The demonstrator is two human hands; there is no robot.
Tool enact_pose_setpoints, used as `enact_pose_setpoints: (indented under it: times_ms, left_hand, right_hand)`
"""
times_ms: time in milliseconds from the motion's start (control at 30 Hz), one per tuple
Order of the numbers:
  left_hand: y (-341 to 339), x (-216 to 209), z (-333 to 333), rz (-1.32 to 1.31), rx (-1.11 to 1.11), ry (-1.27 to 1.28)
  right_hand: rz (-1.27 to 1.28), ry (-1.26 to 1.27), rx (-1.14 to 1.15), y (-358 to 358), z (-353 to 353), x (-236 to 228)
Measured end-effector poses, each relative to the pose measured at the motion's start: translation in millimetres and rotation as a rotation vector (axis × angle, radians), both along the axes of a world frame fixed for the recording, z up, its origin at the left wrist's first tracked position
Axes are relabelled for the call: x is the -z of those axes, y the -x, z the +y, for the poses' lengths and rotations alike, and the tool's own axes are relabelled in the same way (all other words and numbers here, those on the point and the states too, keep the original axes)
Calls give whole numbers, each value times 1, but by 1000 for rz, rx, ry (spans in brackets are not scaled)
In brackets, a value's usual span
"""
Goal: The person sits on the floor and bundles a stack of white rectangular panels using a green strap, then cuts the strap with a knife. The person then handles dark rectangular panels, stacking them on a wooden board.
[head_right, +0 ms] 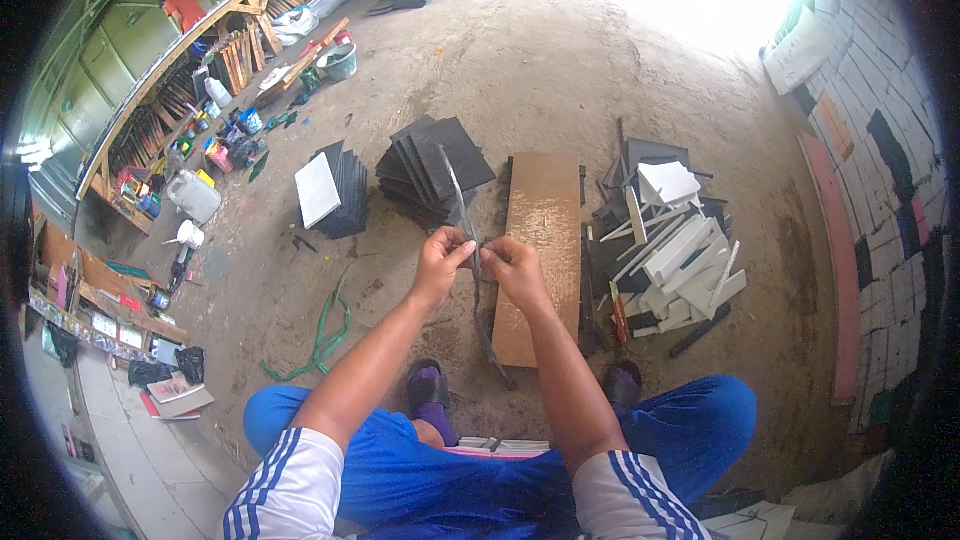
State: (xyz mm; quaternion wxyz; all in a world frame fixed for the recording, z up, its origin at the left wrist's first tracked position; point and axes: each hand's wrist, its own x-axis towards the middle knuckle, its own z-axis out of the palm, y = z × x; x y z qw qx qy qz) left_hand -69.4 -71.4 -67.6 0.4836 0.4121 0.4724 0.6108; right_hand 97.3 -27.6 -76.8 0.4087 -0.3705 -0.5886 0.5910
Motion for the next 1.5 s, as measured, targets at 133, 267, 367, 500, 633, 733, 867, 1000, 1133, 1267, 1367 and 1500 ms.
enact_pose_setpoints:
  times_ms: [133,267,367,500,633,733,867,1000,1133,1267,1367,1500]
  left_hand:
    - [-2,-12,-3,-53,-4,-20]
    - [-7,-25,-5,-46,15,7]
    - [3,-15,-3,-55,62,56]
    - [12,-7,-2,-82,96,133]
    - [8,-18,-5,-95,130,197]
    - [4,-30,-7,81,107,202]
    - [5,-15,-6,-12,105,156]
    - [8,-4,-4,-57,40,133]
    - [0,-4,-2,-3,17,90]
    - [2,-4,-5,167,-23,102]
    - [2,0,-4,167,-4,111]
    - [5,3,-7,260,-16,134]
  right_hand:
    - [130,79,-78,-3,-9,-17]
    - [79,12,-79,-2,-10,-19]
    - [-20,-12,-83,1,-5,-10]
    - [-34,-62,-106,1,-5,-10]
    - [-35,-78,-92,-1,-3,-2]
    - [-2,-32,-109,-4,0,1]
    - [142,115,-65,1,-4,-2]
    - [40,-30,10,4,0,10]
    - [-35,-126,34,8,1,23]
    - [-123,-31,-70,4,-1,17]
    - [-140,-76,-42,4,3,27]
    - [-109,-93,29,7,1,31]
